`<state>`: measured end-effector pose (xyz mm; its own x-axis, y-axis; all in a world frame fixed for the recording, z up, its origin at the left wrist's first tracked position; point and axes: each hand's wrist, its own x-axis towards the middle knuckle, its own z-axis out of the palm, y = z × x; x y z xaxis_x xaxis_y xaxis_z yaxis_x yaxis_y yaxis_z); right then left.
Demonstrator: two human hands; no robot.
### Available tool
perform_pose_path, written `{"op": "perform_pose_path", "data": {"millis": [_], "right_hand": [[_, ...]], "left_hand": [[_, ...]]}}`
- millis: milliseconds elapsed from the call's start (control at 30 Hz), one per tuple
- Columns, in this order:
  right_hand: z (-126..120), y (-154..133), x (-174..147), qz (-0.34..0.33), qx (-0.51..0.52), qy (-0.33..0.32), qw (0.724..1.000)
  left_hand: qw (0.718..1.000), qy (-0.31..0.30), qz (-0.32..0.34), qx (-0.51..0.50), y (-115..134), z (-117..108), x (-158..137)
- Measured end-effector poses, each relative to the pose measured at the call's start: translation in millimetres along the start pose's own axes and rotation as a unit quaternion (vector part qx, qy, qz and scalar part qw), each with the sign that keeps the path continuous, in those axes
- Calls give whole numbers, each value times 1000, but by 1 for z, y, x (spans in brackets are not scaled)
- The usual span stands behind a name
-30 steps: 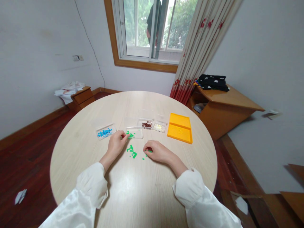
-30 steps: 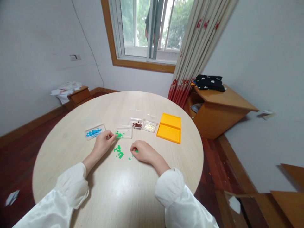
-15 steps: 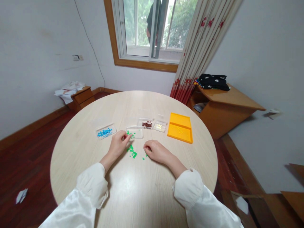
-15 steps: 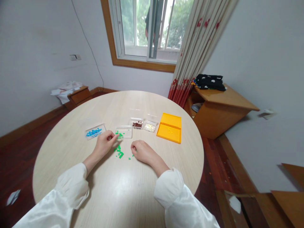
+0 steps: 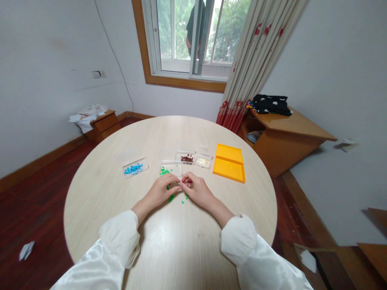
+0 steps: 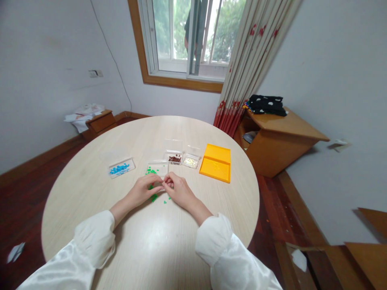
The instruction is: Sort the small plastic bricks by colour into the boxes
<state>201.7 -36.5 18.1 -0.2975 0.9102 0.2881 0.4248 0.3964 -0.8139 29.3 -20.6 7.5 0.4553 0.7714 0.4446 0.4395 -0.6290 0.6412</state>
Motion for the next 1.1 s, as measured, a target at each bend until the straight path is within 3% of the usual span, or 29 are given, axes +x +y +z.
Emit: {"op": "perform_pose_path", "data": {"millis": [533, 867, 1100], "right_hand": [[-1, 0, 0, -15, -4, -2, 1000], [-34, 1, -1, -26, -138, -182, 973], [-37, 0, 0, 5, -174, -226, 958]], "left_hand": [[1000, 28, 0, 0, -2, -1, 0], [974, 167, -114, 106, -25, -12, 1], [964, 179, -139, 142, -37, -13, 1]]}}
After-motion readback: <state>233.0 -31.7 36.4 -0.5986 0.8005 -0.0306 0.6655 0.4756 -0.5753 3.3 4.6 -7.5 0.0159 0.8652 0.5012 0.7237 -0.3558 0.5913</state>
